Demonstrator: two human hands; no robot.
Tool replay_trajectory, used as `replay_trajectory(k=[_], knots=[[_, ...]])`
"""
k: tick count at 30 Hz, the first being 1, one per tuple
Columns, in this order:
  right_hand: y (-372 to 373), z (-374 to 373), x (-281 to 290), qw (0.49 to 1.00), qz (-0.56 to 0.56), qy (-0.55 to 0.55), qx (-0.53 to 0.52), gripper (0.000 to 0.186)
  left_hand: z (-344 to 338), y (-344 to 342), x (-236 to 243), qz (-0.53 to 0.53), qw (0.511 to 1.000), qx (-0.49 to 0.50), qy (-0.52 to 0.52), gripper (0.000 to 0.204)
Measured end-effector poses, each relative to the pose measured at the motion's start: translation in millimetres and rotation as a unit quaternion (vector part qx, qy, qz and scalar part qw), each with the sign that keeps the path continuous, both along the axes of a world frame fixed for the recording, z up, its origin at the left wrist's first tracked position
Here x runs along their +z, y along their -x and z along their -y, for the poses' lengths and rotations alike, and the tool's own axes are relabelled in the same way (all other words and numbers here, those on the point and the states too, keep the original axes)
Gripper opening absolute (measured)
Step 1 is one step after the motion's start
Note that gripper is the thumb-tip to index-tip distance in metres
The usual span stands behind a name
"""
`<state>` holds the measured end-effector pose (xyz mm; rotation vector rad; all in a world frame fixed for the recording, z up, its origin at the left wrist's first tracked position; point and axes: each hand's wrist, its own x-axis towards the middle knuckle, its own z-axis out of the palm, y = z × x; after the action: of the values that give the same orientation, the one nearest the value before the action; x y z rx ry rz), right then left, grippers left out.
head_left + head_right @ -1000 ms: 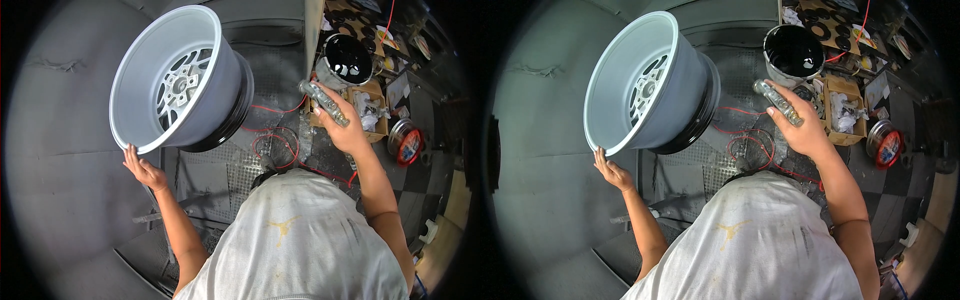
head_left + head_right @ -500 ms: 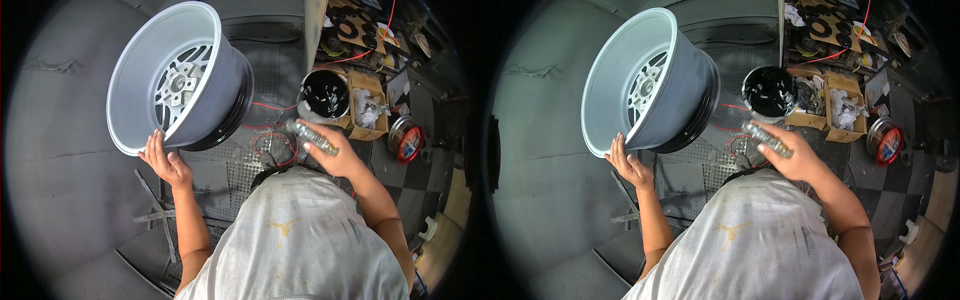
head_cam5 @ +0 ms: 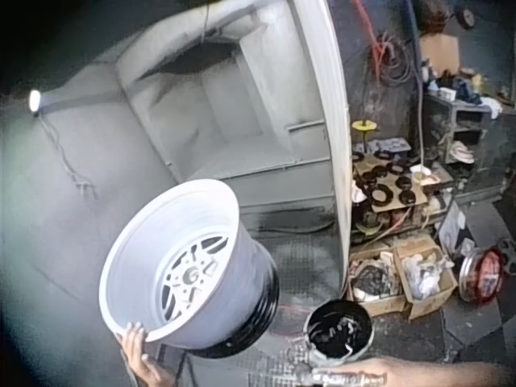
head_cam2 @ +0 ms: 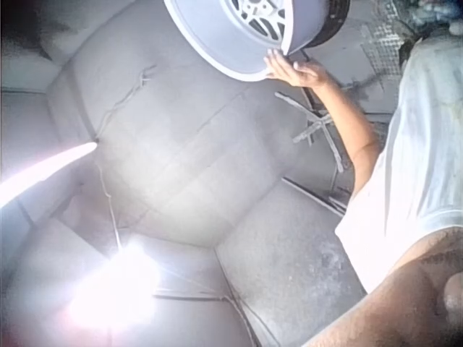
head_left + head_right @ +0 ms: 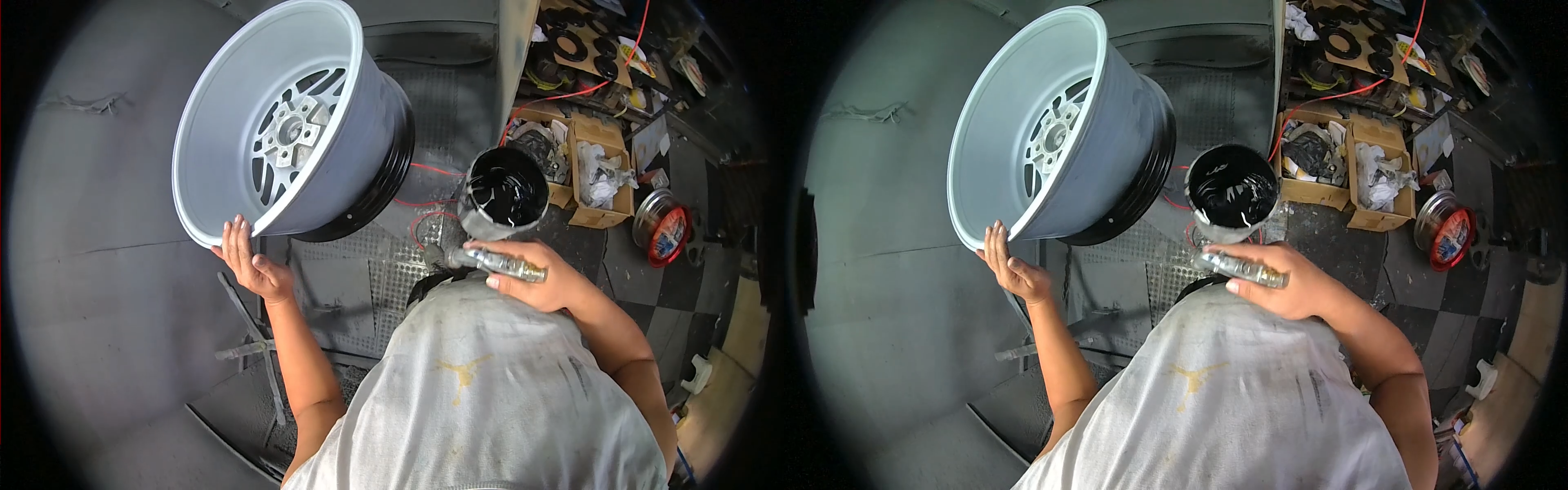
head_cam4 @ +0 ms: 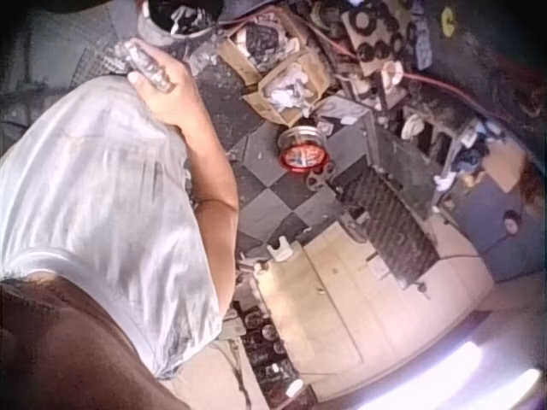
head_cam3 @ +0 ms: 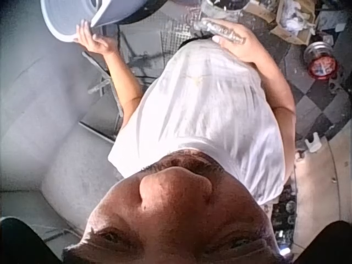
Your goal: The recorder mixes black paint and then uses a spray gun to paint a car rim in a spray booth.
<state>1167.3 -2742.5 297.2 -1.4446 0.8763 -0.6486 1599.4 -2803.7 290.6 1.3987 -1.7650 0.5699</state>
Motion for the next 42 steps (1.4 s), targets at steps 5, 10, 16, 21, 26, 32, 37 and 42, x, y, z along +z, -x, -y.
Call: replay_trajectory(k=[5,10,16,21,26,32,37,42], knots=[[1.2,6.3,8.8,0.999,-0.009,0.043,-0.031,0.049,2.5,-36.6,-3.1,-0.017,0.999,-0.021,0.019,0.067],[15.6,30.4,14.2,0.980,-0.043,0.117,-0.153,0.048,0.2,-71.5,0.5,-0.018,0.999,0.050,-0.002,0.067],[27.3,40.4,17.5,0.952,-0.077,0.152,-0.255,0.050,-2.5,-64.5,8.6,-0.064,0.992,0.105,-0.005,0.071],[13.5,21.6,10.5,0.980,-0.027,0.064,-0.188,0.049,-12.0,-8.6,3.7,-0.018,0.999,0.023,-0.023,0.077],[-6.5,-2.0,8.5,0.996,0.019,-0.070,-0.051,0.048,-12.6,32.0,4.6,-0.007,0.999,-0.006,-0.040,0.069],[-1.4,9.7,0.5,0.989,-0.054,0.060,-0.125,0.048,-11.7,32.4,7.5,-0.024,0.999,-0.012,-0.034,0.069],[14.5,26.7,-6.0,0.959,-0.087,0.137,-0.233,0.050,-11.2,22.1,2.2,-0.026,0.999,-0.015,-0.029,0.067],[16.0,26.1,-9.1,0.975,-0.078,-0.022,-0.205,0.048,-8.5,17.2,-2.2,-0.018,1.000,-0.007,-0.018,0.066]])
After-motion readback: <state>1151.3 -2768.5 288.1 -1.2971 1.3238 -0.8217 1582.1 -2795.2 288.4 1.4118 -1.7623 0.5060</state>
